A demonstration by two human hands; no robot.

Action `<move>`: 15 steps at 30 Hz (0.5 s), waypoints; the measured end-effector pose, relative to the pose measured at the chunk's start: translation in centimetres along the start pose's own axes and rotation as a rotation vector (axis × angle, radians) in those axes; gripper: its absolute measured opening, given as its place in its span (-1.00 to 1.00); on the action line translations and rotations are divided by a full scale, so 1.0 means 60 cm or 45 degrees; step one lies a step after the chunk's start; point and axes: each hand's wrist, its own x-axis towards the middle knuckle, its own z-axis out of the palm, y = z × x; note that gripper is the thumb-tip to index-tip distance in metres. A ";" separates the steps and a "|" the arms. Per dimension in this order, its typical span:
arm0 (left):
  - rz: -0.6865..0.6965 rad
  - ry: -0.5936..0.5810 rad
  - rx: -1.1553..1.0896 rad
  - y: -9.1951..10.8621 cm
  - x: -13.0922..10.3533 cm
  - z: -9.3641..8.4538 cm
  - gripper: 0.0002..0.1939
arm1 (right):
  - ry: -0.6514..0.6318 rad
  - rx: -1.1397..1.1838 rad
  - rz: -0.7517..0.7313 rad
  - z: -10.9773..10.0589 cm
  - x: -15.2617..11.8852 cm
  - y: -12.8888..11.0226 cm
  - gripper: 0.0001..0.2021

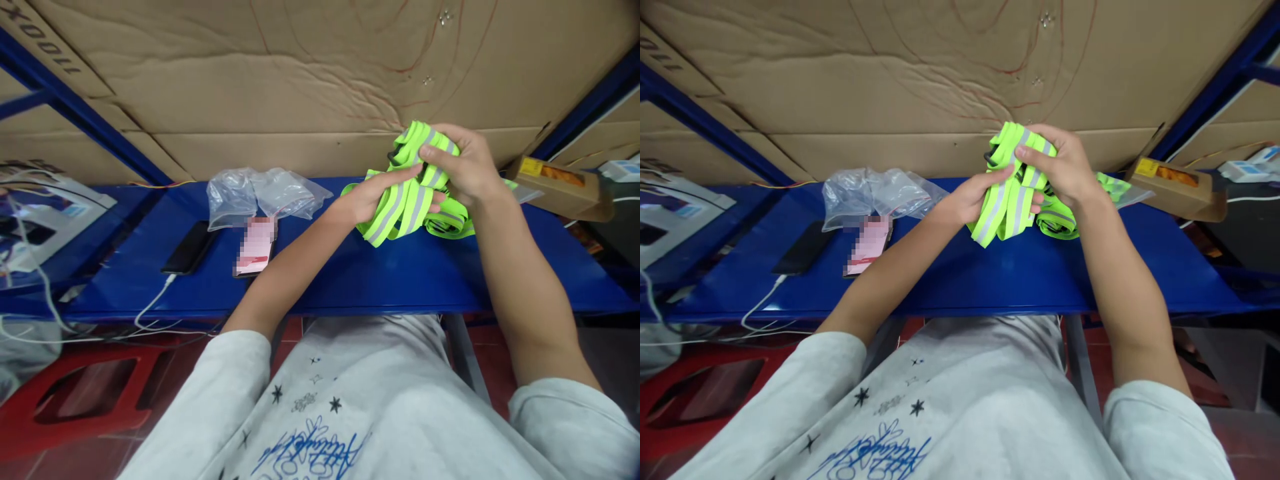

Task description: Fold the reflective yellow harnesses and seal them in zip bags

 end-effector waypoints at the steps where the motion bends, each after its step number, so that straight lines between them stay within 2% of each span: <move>1: 0.002 -0.016 -0.061 -0.001 -0.010 0.009 -0.33 | -0.042 0.017 0.021 -0.004 -0.008 -0.005 -0.52; 3: 0.005 -0.034 -0.116 -0.007 -0.035 0.017 -0.24 | -0.120 0.024 0.058 -0.002 -0.024 -0.016 -0.52; 5: 0.007 0.006 -0.052 -0.019 -0.060 0.015 -0.27 | -0.155 0.035 0.081 0.012 -0.042 -0.021 -0.52; 8: 0.073 0.255 0.120 -0.046 -0.085 0.008 -0.30 | -0.111 0.072 0.065 0.045 -0.061 -0.015 -0.52; 12: 0.248 0.646 0.241 -0.077 -0.082 0.002 -0.37 | 0.029 0.008 -0.052 0.084 -0.063 0.017 -0.59; 15: 0.205 0.715 0.257 -0.088 -0.072 -0.001 -0.43 | 0.163 0.013 0.007 0.103 -0.062 0.047 -0.59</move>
